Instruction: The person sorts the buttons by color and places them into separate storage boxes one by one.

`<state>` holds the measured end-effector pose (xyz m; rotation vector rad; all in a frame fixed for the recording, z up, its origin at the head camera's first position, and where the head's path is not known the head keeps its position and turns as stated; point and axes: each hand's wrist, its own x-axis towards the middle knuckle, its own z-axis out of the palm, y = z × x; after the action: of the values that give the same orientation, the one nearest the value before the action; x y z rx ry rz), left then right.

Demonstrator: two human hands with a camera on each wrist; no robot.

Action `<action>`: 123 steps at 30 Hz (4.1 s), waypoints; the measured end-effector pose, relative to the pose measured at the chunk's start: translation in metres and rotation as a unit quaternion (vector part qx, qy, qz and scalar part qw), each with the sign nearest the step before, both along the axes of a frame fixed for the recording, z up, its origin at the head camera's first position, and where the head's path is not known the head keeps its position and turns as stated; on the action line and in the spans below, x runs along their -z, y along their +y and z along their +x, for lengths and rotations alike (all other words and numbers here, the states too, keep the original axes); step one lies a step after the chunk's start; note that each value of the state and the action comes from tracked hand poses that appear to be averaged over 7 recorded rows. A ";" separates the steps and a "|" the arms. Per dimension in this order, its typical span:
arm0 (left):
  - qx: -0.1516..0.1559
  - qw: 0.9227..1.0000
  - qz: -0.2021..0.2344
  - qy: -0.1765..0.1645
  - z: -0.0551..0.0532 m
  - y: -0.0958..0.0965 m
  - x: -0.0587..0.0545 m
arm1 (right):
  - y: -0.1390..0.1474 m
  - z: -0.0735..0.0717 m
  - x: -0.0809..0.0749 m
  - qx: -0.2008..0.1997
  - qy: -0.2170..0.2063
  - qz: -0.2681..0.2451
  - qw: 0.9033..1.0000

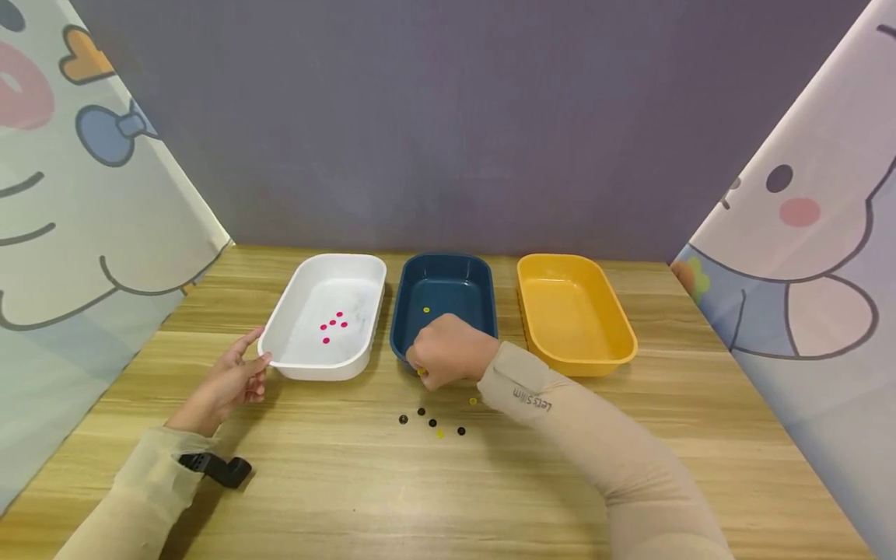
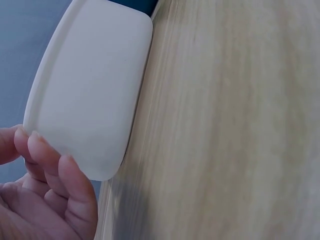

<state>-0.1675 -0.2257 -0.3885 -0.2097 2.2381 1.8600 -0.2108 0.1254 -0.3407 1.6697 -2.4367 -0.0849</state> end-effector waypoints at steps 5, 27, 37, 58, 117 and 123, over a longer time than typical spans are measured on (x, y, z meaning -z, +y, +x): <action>-0.001 1.000 0.004 0.001 0.001 0.001 0.000 | 0.001 -0.011 -0.004 0.016 -0.006 -0.004 1.000; -0.028 0.999 0.016 0.005 0.002 0.001 -0.001 | -0.005 -0.045 -0.016 0.088 -0.045 0.001 0.995; -0.027 0.999 0.032 -0.004 0.000 0.003 0.000 | -0.018 -0.067 -0.024 0.115 -0.056 0.012 0.992; -0.035 0.998 0.050 -0.002 0.000 0.004 0.001 | -0.005 -0.114 -0.001 0.239 -0.071 -0.098 0.963; -0.023 0.999 0.012 -0.018 -0.001 0.002 -0.001 | 0.035 -0.059 -0.010 0.150 -0.054 -0.030 0.987; -0.017 1.000 0.010 -0.017 -0.004 -0.001 -0.001 | 0.036 -0.027 0.003 0.019 0.008 -0.090 0.996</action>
<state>-0.1719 -0.2263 -0.3870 -0.2747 2.2059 1.8798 -0.2376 0.1612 -0.3440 1.5396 -2.3858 0.1139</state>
